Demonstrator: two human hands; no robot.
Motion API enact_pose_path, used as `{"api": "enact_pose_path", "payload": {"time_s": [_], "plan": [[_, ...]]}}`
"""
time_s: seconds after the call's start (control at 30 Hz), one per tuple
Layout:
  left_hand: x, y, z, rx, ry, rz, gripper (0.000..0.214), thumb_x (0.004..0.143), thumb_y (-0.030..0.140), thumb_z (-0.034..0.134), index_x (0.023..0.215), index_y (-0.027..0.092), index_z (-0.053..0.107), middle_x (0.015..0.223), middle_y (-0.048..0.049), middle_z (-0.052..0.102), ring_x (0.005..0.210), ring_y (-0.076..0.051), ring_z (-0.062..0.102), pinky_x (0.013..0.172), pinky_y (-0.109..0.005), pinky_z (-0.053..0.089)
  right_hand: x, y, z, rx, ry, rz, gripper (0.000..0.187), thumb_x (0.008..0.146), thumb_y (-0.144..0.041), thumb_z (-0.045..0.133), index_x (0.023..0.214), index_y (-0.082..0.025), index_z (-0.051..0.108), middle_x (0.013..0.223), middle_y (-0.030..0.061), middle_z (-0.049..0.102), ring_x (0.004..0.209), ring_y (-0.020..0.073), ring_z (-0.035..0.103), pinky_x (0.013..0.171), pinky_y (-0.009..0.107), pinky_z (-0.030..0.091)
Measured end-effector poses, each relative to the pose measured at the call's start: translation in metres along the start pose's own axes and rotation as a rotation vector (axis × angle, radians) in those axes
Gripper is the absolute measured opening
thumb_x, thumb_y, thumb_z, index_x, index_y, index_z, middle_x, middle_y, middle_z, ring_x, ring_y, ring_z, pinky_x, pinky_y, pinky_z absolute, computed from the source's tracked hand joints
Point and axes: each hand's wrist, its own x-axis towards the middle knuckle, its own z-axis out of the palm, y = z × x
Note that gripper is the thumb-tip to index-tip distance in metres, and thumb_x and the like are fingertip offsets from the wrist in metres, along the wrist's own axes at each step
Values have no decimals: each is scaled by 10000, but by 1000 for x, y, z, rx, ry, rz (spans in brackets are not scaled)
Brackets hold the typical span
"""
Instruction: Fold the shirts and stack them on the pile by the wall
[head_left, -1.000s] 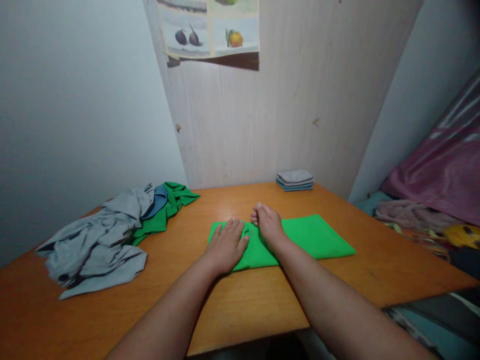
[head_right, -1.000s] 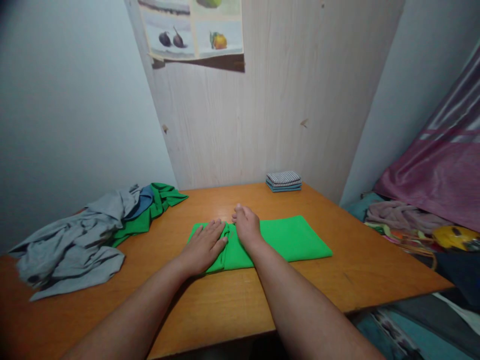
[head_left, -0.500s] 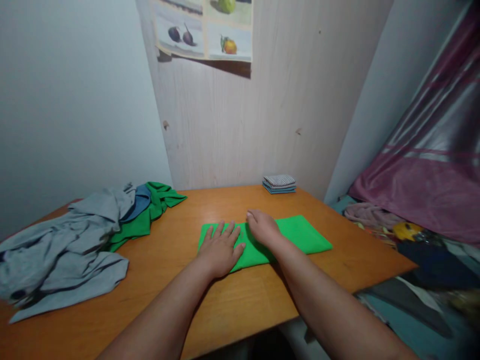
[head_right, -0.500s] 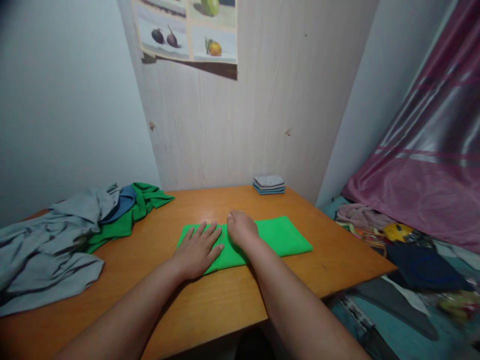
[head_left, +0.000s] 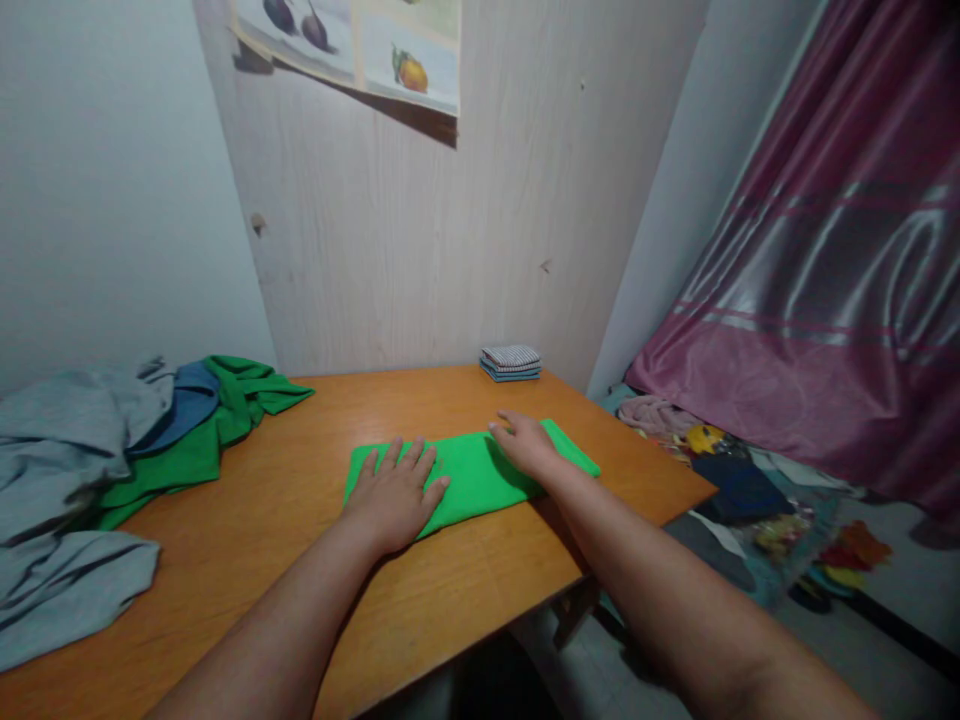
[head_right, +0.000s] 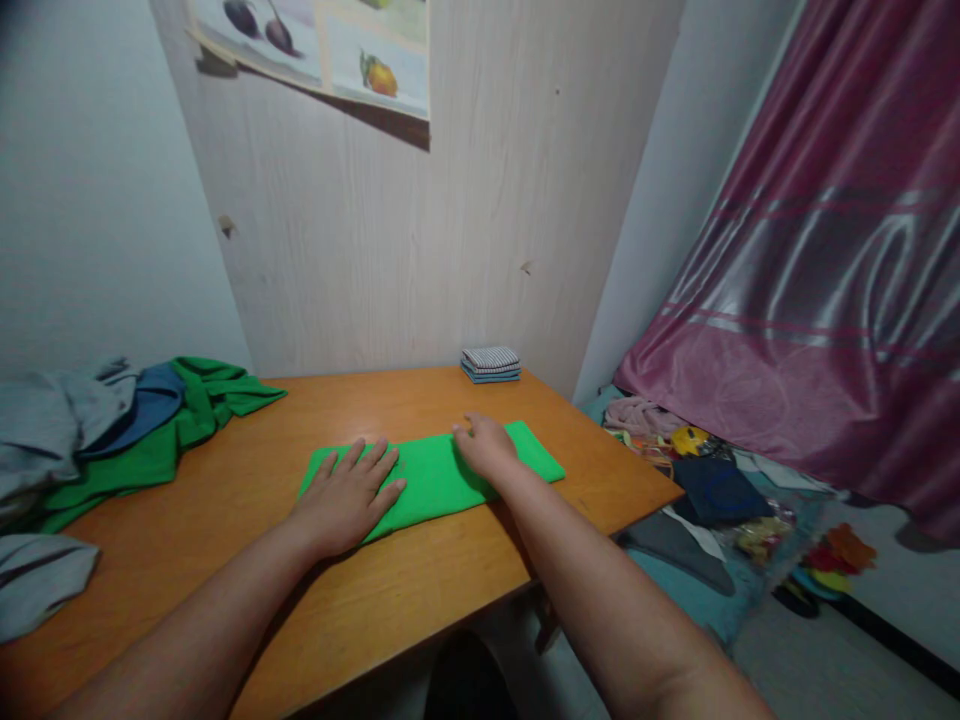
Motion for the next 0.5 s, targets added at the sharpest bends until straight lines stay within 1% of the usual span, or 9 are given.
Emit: {"api": "enact_pose_path", "payload": {"time_s": [0.07, 0.13, 0.17, 0.23, 0.3, 0.33, 0.43, 0.5], "plan": [[0, 1, -1, -11, 6, -3, 825, 970, 727, 171, 1591, 223, 374, 1689, -61, 240, 1563, -389, 157, 1225, -640, 136, 2, 32, -20, -39, 31, 140, 565, 1010, -463, 412, 1444, -135, 564, 1457, 169, 593, 1355, 279, 543, 1087, 355, 417], [0, 2, -1, -25, 10, -5, 879, 940, 778, 179, 1587, 218, 383, 1688, -68, 244, 1562, -395, 156, 1221, -646, 135, 1, 62, -35, -78, 37, 259, 555, 966, -462, 509, 1379, -104, 610, 1380, 225, 633, 1286, 332, 591, 1013, 392, 465], [-1, 3, -1, -31, 11, -6, 900, 928, 796, 184, 1584, 215, 388, 1687, -72, 246, 1562, -397, 156, 1220, -647, 134, -1, 75, -40, -94, 24, 305, 550, 931, -481, 571, 1318, -99, 648, 1322, 239, 662, 1235, 349, 620, 966, 399, 487], [-1, 3, -2, -40, 11, -8, 921, 914, 814, 192, 1583, 213, 390, 1688, -74, 245, 1562, -399, 154, 1220, -647, 130, -3, 93, -46, -108, -21, 367, 510, 861, -525, 669, 1151, -108, 720, 1175, 230, 721, 1099, 353, 679, 864, 391, 516], [-2, 3, -2, -46, 10, -9, 931, 907, 822, 198, 1585, 213, 387, 1689, -74, 241, 1562, -399, 151, 1222, -643, 126, -5, 102, -46, -99, -64, 403, 479, 808, -556, 730, 1011, -122, 740, 1048, 194, 747, 969, 320, 707, 766, 358, 521], [-2, 3, -2, -48, 9, -10, 932, 905, 824, 198, 1586, 214, 385, 1690, -72, 239, 1562, -399, 150, 1224, -641, 124, -5, 103, -45, -86, -80, 417, 474, 789, -563, 752, 973, -126, 737, 1010, 177, 750, 922, 299, 709, 723, 339, 516], [-2, 4, -2, -55, 13, -9, 928, 907, 819, 195, 1586, 215, 387, 1689, -72, 241, 1564, -395, 149, 1227, -633, 118, -3, 101, -43, -32, -107, 452, 466, 733, -541, 812, 931, -128, 725, 956, 138, 747, 834, 248, 697, 631, 296, 489], [-2, 3, -1, -59, 13, -7, 927, 909, 817, 195, 1585, 213, 387, 1689, -75, 242, 1563, -396, 151, 1227, -635, 114, 0, 97, -42, 8, -117, 472, 423, 695, -486, 849, 888, -130, 727, 904, 114, 746, 793, 231, 687, 605, 283, 480]]}}
